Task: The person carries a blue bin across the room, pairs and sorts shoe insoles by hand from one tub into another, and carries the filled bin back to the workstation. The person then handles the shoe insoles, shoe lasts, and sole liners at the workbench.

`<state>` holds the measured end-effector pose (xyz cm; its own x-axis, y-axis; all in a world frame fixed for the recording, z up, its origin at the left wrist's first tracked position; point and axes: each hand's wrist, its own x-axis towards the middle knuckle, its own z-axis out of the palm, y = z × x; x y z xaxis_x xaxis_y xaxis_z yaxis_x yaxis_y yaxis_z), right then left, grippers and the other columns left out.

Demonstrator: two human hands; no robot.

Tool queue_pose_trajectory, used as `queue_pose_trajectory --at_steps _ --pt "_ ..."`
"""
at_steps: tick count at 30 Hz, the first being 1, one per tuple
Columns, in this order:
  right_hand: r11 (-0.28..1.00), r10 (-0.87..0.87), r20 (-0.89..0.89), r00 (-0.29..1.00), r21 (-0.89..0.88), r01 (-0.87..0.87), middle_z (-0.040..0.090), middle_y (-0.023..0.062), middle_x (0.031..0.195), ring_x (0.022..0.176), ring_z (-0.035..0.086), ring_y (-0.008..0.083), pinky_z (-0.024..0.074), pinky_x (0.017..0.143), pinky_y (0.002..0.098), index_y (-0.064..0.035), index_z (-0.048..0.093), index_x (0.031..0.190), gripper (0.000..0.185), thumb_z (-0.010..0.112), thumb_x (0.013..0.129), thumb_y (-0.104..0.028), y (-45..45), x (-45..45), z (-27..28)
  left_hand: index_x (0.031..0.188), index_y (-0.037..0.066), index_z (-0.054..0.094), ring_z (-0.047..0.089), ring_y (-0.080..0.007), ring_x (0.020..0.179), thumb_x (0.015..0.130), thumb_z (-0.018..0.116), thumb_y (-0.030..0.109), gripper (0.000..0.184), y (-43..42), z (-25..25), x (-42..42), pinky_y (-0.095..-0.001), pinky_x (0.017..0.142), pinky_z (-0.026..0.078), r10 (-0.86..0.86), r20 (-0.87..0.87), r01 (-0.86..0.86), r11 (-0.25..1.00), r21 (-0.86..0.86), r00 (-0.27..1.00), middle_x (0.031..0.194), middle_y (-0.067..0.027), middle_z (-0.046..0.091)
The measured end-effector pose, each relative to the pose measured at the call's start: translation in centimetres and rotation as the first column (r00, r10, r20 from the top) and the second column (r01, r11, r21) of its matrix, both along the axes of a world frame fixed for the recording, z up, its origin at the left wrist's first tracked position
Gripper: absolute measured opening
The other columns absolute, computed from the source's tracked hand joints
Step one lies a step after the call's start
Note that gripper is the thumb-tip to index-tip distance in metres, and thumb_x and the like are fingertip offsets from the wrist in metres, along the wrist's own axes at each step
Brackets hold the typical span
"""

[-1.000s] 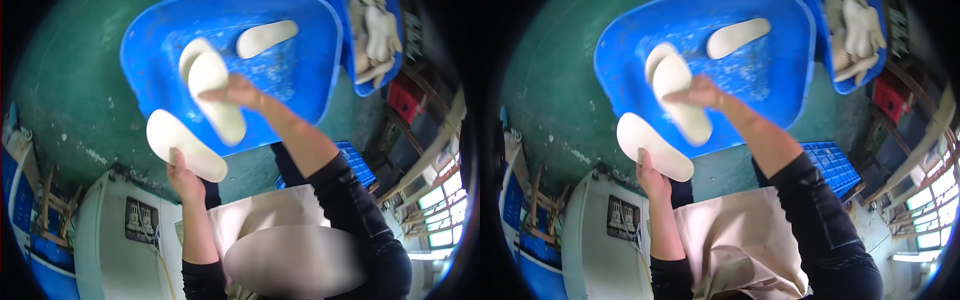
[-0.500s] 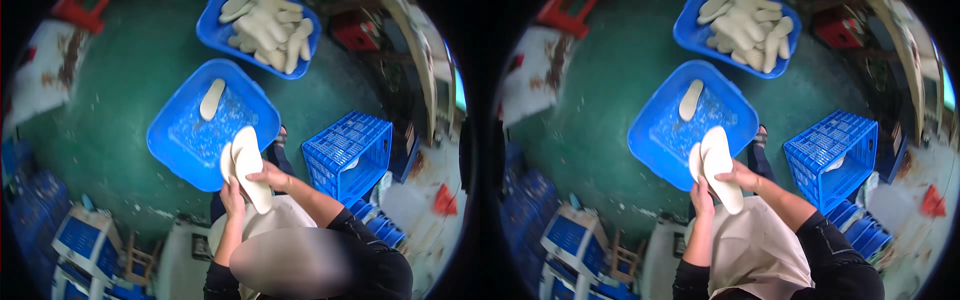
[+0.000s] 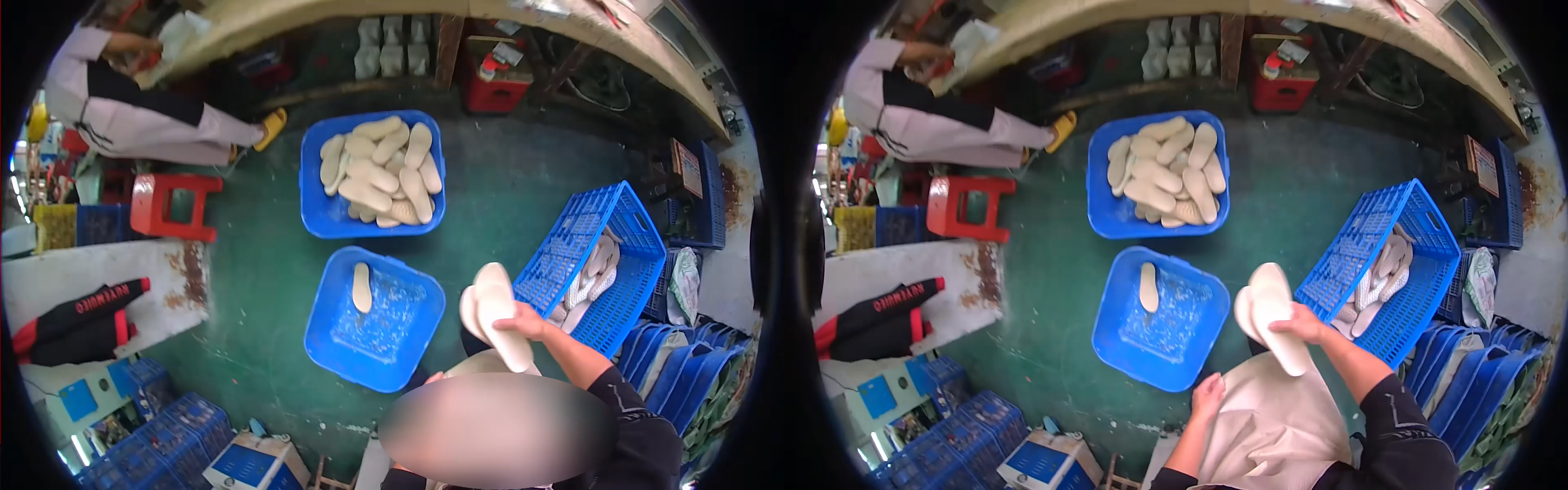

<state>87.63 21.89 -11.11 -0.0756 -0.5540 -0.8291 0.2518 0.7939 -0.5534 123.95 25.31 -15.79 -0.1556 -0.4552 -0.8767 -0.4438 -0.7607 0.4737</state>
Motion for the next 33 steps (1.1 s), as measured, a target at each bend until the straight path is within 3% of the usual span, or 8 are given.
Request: queue_pose_trajectory --at_steps 3,6,7,17,22,26,31,33 --pt "0.995 -0.066 -0.309 0.949 0.055 0.088 0.071 0.0133 0.109 0.096 0.070 0.0232 0.0557 0.087 0.0387 0.0018 0.065 0.117 0.056 0.082 0.073 -0.027 3.1 -8.9 3.2 0.122 0.003 0.068 0.069 -0.0156 0.087 0.093 0.069 0.024 0.035 0.1 -0.7 -0.8 -0.0296 0.076 0.055 -0.036 0.100 0.035 0.999 0.006 0.994 0.104 -0.0110 0.074" --pt "0.974 -0.047 -0.727 0.685 0.118 0.191 0.071 0.0155 0.106 0.091 0.071 0.0269 0.0571 0.082 0.0401 0.0019 0.062 0.121 0.056 0.078 0.072 -0.020 16.7 -17.1 -8.0 0.121 0.004 0.069 0.070 -0.0178 0.088 0.092 0.070 0.031 0.039 -0.2 -2.2 0.7 -0.0321 0.080 0.054 -0.159 0.224 0.158 0.987 0.020 0.962 0.103 -0.0120 0.074" --pt "0.929 -0.275 -0.595 0.755 0.039 0.369 0.071 0.0194 0.108 0.094 0.070 0.0287 0.0562 0.084 0.0410 0.0057 0.062 0.118 0.058 0.081 0.071 -0.023 15.1 -17.2 -1.4 0.120 0.004 0.069 0.070 -0.0185 0.090 0.092 0.070 0.033 0.041 -1.3 -1.5 0.7 -0.0328 0.083 0.054 -0.208 0.246 0.204 0.978 0.043 0.947 0.103 -0.0123 0.074" --pt "0.776 -0.145 -0.803 0.579 0.271 0.570 0.065 0.0235 0.120 0.107 0.065 0.0383 0.0522 0.095 0.0419 0.0051 0.051 0.129 0.071 0.081 0.069 -0.018 32.5 -22.3 -2.3 0.125 0.007 0.067 0.070 -0.0241 0.105 0.092 0.066 0.047 0.052 -8.7 1.9 0.1 -0.0351 0.092 0.052 -0.165 0.326 0.183 0.983 -0.027 0.931 0.114 -0.0144 0.073" --pt "0.565 0.262 -0.880 0.397 0.473 0.676 0.057 0.0282 0.131 0.122 0.056 0.0427 0.0407 0.109 0.0444 0.0028 0.038 0.143 0.085 0.081 0.073 -0.019 27.3 -20.4 0.6 0.127 0.006 0.067 0.068 -0.0255 0.109 0.092 0.064 0.051 0.056 -11.3 1.0 -0.9 -0.0351 0.095 0.051 -0.292 0.298 0.320 0.946 -0.047 0.909 0.118 -0.0138 0.071" --pt "0.812 0.243 -0.874 0.421 0.421 0.405 0.058 0.0284 0.129 0.118 0.059 0.0416 0.0451 0.105 0.0429 0.0053 0.046 0.137 0.078 0.079 0.068 -0.011 22.8 -17.5 -1.6 0.127 0.005 0.066 0.068 -0.0254 0.110 0.092 0.063 0.049 0.056 -14.3 0.9 -1.4 -0.0343 0.096 0.051 -0.248 0.239 0.274 0.959 -0.078 0.939 0.119 -0.0140 0.071" --pt "0.862 0.266 -0.740 0.618 0.470 0.191 0.067 0.0237 0.110 0.104 0.066 0.0370 0.0521 0.093 0.0417 0.0039 0.061 0.116 0.056 0.082 0.068 -0.017 12.2 -12.5 -2.4 0.126 0.006 0.067 0.067 -0.0253 0.111 0.092 0.064 0.050 0.056 -20.4 -1.4 1.3 -0.0343 0.097 0.050 -0.271 0.227 0.290 0.955 -0.053 0.935 0.120 -0.0139 0.071" --pt "0.936 0.012 -0.715 0.699 0.253 0.243 0.069 0.0215 0.104 0.095 0.068 0.0327 0.0547 0.086 0.0399 0.0025 0.064 0.110 0.048 0.080 0.069 -0.017 12.8 -11.3 -11.7 0.126 0.007 0.067 0.067 -0.0252 0.112 0.092 0.064 0.050 0.055 -22.8 -1.3 3.4 -0.0346 0.097 0.050 -0.293 0.251 0.313 0.949 -0.041 0.923 0.120 -0.0139 0.071"
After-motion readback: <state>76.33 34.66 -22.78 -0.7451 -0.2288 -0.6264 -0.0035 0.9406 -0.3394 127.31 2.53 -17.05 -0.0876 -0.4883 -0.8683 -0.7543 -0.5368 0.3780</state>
